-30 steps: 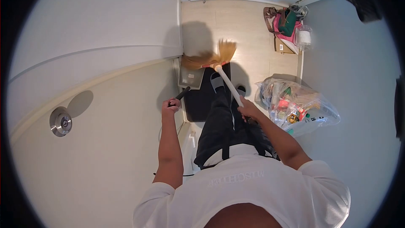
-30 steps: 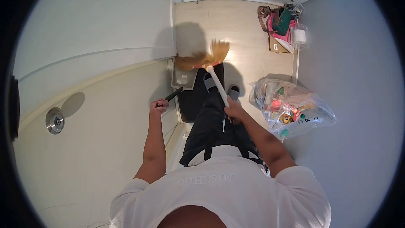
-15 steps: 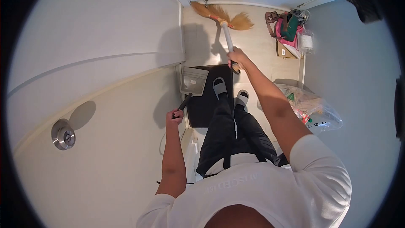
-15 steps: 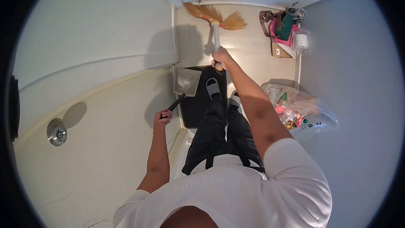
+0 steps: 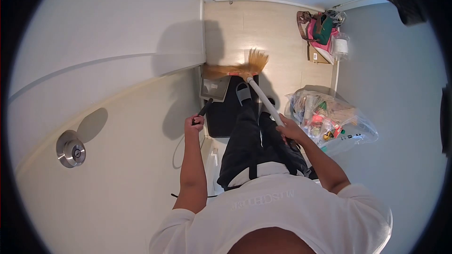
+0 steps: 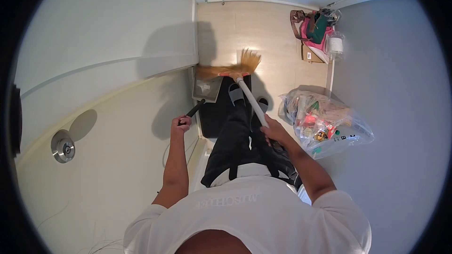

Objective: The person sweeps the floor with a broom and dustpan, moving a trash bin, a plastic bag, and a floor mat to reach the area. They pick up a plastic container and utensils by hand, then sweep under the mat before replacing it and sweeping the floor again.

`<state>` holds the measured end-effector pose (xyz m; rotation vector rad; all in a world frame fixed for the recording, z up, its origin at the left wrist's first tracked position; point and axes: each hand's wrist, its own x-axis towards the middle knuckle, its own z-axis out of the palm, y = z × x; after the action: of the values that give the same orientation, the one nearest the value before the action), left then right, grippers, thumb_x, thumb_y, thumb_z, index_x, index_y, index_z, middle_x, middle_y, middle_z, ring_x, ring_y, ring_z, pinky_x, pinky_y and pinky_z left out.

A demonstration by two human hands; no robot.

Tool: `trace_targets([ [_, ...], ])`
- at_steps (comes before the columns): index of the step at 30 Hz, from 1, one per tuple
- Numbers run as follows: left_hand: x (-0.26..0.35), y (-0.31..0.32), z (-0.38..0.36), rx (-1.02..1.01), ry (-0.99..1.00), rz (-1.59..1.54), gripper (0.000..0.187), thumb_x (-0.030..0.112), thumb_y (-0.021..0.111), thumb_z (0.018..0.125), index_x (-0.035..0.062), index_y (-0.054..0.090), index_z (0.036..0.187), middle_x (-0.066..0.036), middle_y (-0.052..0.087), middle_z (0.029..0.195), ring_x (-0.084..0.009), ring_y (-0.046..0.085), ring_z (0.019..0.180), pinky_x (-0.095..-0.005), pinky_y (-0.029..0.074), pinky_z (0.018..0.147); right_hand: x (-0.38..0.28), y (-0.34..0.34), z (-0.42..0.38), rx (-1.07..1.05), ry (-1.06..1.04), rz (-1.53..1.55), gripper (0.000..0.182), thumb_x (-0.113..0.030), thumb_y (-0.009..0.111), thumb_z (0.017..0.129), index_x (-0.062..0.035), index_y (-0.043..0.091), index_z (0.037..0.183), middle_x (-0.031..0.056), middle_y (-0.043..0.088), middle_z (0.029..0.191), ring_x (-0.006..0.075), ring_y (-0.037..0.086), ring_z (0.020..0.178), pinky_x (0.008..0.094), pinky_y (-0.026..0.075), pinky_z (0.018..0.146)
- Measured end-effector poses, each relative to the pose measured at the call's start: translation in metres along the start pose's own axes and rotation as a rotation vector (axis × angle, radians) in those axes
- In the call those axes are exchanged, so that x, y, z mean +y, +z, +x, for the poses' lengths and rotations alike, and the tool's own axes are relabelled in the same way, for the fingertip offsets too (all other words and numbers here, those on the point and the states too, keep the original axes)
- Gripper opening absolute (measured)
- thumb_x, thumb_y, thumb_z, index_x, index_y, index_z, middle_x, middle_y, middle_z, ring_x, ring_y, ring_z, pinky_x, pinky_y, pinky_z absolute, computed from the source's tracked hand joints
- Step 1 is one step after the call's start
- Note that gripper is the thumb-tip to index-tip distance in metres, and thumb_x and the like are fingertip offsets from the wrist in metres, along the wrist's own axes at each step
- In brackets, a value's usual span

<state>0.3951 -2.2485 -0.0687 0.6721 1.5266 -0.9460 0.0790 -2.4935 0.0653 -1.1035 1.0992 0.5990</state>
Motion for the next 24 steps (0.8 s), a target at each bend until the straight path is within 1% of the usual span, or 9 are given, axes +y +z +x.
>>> trace_targets([
  [7, -0.001, -0.001, 0.008, -0.029, -0.067, 0.010, 0.010, 0.000, 0.043, 0.075, -0.0018, 0.033, 0.074, -0.008, 0.038, 0.059, -0.0110, 0.035, 0.036, -0.0178, 0.028, 0.030, 0.009, 0.017, 0.030, 0.175, 0.051, -0.007, 0.065, -0.008, 0.045, 0.073, -0.0057, 0.015, 0.131, 0.0132, 0.053, 0.063, 0.0172, 0.050, 0.041, 0.0316, 0.045, 0.036],
  [10, -0.006, -0.001, 0.002, -0.028, -0.073, 0.056, 0.010, -0.001, 0.043, 0.075, -0.0010, 0.033, 0.073, -0.007, 0.037, 0.057, -0.0109, 0.034, 0.036, -0.0180, 0.028, 0.030, 0.017, 0.031, 0.032, 0.121, 0.111, -0.096, 0.067, -0.007, 0.046, 0.074, -0.0101, 0.012, 0.132, 0.0128, 0.053, 0.066, 0.0161, 0.051, 0.043, 0.0307, 0.045, 0.038],
  [11, -0.008, -0.002, -0.001, -0.026, -0.091, 0.086, 0.011, -0.001, 0.043, 0.075, -0.0007, 0.032, 0.072, -0.006, 0.036, 0.056, -0.0107, 0.034, 0.036, -0.0182, 0.028, 0.029, 0.030, 0.032, 0.030, 0.150, 0.014, -0.177, 0.066, -0.008, 0.045, 0.072, -0.0064, 0.015, 0.131, 0.0177, 0.057, 0.072, 0.0196, 0.053, 0.043, 0.0330, 0.047, 0.040],
  [15, -0.016, -0.014, -0.017, -0.097, -0.118, 0.218, 0.011, -0.001, 0.043, 0.076, 0.0006, 0.033, 0.072, -0.005, 0.035, 0.055, -0.0100, 0.032, 0.036, -0.0183, 0.028, 0.029, 0.041, 0.021, -0.037, 0.171, -0.016, -0.134, 0.066, -0.010, 0.046, 0.072, -0.0054, 0.017, 0.131, 0.0188, 0.057, 0.073, 0.0232, 0.053, 0.043, 0.0358, 0.047, 0.046],
  [17, -0.017, -0.017, -0.023, -0.274, -0.138, 0.349, 0.012, 0.002, 0.043, 0.078, -0.0007, 0.035, 0.069, -0.005, 0.037, 0.057, -0.0087, 0.033, 0.038, -0.0188, 0.028, 0.030, 0.043, 0.016, -0.079, 0.167, -0.063, -0.285, 0.067, -0.011, 0.048, 0.072, -0.0037, 0.015, 0.131, 0.0189, 0.058, 0.073, 0.0295, 0.055, 0.048, 0.0395, 0.047, 0.053],
  [18, -0.024, -0.014, -0.031, -0.279, -0.161, 0.389, 0.012, 0.002, 0.043, 0.078, -0.0007, 0.035, 0.069, -0.005, 0.037, 0.057, -0.0087, 0.033, 0.038, -0.0188, 0.028, 0.030, 0.058, 0.019, -0.093, 0.205, -0.057, -0.258, 0.067, -0.011, 0.048, 0.072, -0.0037, 0.015, 0.131, 0.0189, 0.058, 0.073, 0.0295, 0.055, 0.048, 0.0395, 0.047, 0.053],
  [20, -0.040, -0.008, -0.053, -0.317, -0.240, 0.422, 0.012, 0.004, 0.044, 0.079, 0.0010, 0.034, 0.073, -0.003, 0.036, 0.054, -0.0078, 0.034, 0.038, -0.0183, 0.029, 0.029, 0.097, 0.030, -0.124, 0.565, -0.176, -0.762, 0.058, -0.011, 0.048, 0.073, -0.0059, 0.024, 0.125, 0.0191, 0.056, 0.066, 0.0334, 0.057, 0.055, 0.0420, 0.045, 0.053],
  [21, -0.049, -0.006, -0.065, -0.310, -0.269, 0.475, 0.012, 0.004, 0.044, 0.079, 0.0010, 0.034, 0.073, -0.003, 0.036, 0.054, -0.0078, 0.034, 0.038, -0.0183, 0.029, 0.029, 0.110, 0.033, -0.144, 0.605, -0.144, -0.724, 0.058, -0.011, 0.048, 0.073, -0.0059, 0.024, 0.125, 0.0191, 0.056, 0.066, 0.0334, 0.057, 0.055, 0.0420, 0.045, 0.053],
  [24, -0.086, 0.004, -0.102, -0.400, -0.198, 0.731, 0.013, 0.006, 0.046, 0.080, 0.0014, 0.035, 0.075, -0.003, 0.038, 0.057, -0.0069, 0.034, 0.039, -0.0178, 0.027, 0.028, 0.151, 0.040, -0.202, 0.719, -0.032, -0.635, 0.035, -0.009, 0.050, 0.070, -0.0010, 0.037, 0.101, 0.0183, 0.057, 0.072, 0.0354, 0.056, 0.064, 0.0439, 0.043, 0.059],
])
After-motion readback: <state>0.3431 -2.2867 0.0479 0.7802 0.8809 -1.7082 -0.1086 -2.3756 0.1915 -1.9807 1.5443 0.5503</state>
